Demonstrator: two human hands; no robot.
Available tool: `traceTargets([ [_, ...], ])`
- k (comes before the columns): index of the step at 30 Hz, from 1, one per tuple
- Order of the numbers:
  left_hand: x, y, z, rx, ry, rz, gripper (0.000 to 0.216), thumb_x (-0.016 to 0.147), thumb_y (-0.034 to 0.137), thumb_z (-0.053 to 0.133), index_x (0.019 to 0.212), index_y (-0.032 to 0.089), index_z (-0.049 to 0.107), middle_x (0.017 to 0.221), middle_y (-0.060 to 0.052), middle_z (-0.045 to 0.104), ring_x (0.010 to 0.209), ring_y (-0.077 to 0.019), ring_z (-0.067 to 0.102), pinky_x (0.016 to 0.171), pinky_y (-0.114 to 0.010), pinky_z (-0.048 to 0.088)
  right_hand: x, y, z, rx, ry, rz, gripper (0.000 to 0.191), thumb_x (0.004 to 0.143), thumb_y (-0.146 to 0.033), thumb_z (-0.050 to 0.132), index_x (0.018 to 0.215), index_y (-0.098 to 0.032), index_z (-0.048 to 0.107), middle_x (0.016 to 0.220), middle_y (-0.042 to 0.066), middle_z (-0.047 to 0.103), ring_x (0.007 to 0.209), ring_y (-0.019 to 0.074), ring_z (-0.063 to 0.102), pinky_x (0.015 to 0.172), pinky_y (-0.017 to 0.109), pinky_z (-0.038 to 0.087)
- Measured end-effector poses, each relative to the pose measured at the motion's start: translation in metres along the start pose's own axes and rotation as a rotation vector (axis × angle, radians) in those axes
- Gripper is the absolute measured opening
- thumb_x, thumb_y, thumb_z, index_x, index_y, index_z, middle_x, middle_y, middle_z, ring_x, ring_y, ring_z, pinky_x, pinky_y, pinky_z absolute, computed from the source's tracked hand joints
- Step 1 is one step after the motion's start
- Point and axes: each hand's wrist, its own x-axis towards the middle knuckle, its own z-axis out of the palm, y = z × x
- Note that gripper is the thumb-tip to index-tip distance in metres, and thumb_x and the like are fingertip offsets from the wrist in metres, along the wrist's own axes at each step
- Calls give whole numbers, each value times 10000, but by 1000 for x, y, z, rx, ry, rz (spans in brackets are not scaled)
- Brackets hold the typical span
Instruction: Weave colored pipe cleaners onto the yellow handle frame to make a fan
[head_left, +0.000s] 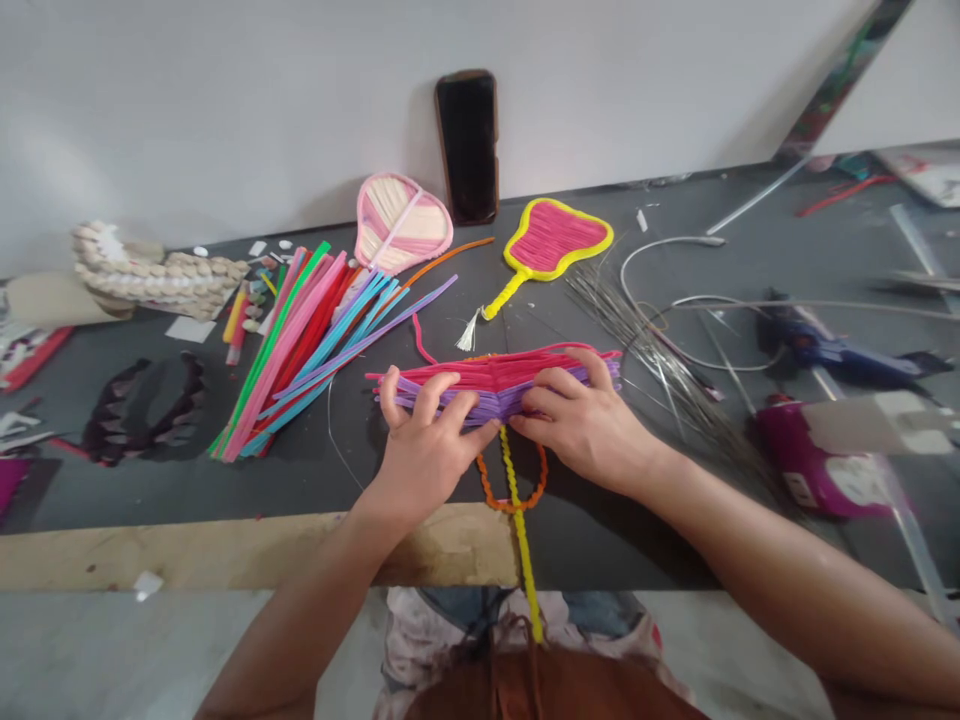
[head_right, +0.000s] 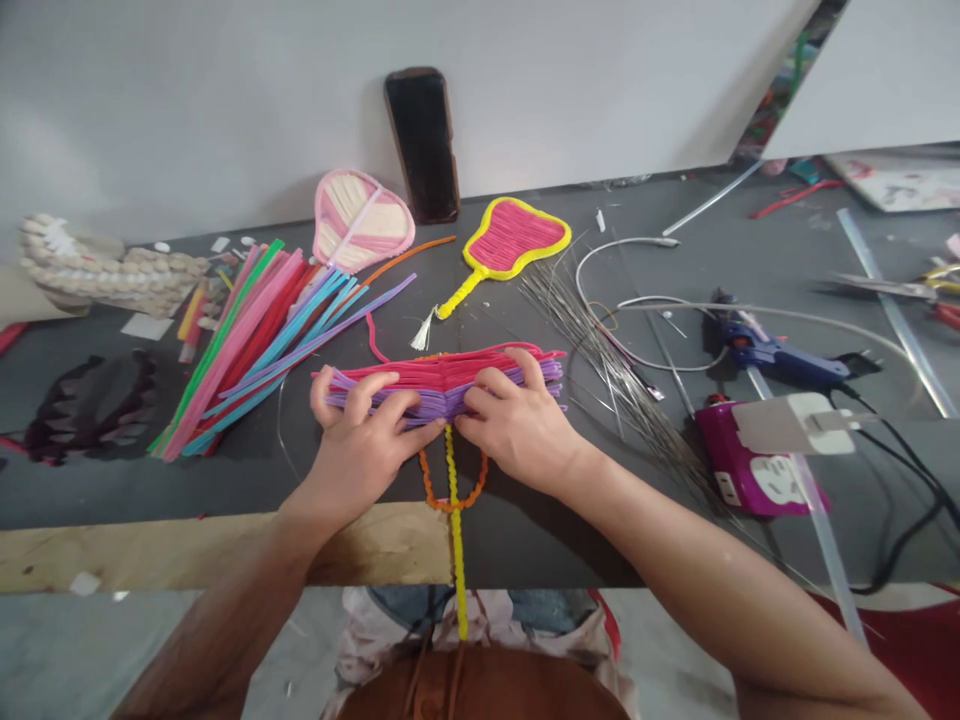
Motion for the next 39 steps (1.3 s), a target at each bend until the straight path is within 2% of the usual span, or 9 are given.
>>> traceTargets([
  [9,-4,-13,-6,-12,-96,8,266,902,233,606,1067,409,717,1381,-10,539,1312,-326,395,1128,-675,-71,-2,1,1,18,-32,-4,207,921,-176,553,984,-262,731,871,17,678,991,216,466,1045,500,191],
  [16,-7,-30,-12,-50,-190,-44,334,861,138,622,1044,392,738,1438,2,508,1371,-342,343,1118,-702,-71,-2,2,1,35,-53,-1,216,936,-190,533,1014,-259,723,913,18,690,981,211,482,1054,502,190],
  [18,-7,-35,-14,-38,-129,-79,318,859,105,598,953,360,764,1386,17,558,1374,-307,356,1151,-651,-64,-2,1,1,42,-59,5,216,926,-184,543,1017,-258,724,917,22,690,977,210,485,1054,505,192],
  [21,-4,-35,-20,-9,102,-116,360,871,49,533,840,326,760,1214,32,676,1308,-238,455,1180,-571,86,-2,1,1,51,-68,19,223,912,-169,552,1021,-254,727,900,26,684,973,210,488,1056,508,192],
  [24,0,-21,-26,-25,236,-39,279,899,95,534,945,287,731,1124,14,728,1238,-226,538,1167,-567,159,-1,0,0,58,-78,26,230,896,-158,565,1016,-258,733,901,27,683,963,210,490,1050,510,203],
  [27,1,-5,-22,-83,59,118,261,966,302,511,1164,232,667,1252,-47,682,1308,-267,497,1174,-642,-5,-1,0,-1,58,-81,28,239,878,-146,580,1015,-264,736,889,27,679,961,211,494,1048,513,210],
  [31,-4,3,-8,-115,-200,142,602,958,603,354,1329,175,559,1426,-106,541,1388,-281,403,1127,-652,-194,-1,0,-1,65,-87,36,237,890,-149,560,1017,-255,730,877,25,674,974,210,502,1067,514,192],
  [35,-9,3,-1,-98,-282,97,672,941,647,301,1388,187,502,1486,-94,471,1420,-264,355,1125,-638,-218,-4,3,-3,96,-112,43,260,885,-134,541,1027,-259,720,901,20,684,991,210,510,1089,515,163],
  [39,-9,3,-1,-84,-292,99,692,940,658,274,1393,183,491,1484,-86,476,1423,-253,348,1118,-648,-223,-7,5,-5,109,-109,60,267,870,-116,534,975,-266,728,877,2,684,990,208,520,1111,530,116],
])
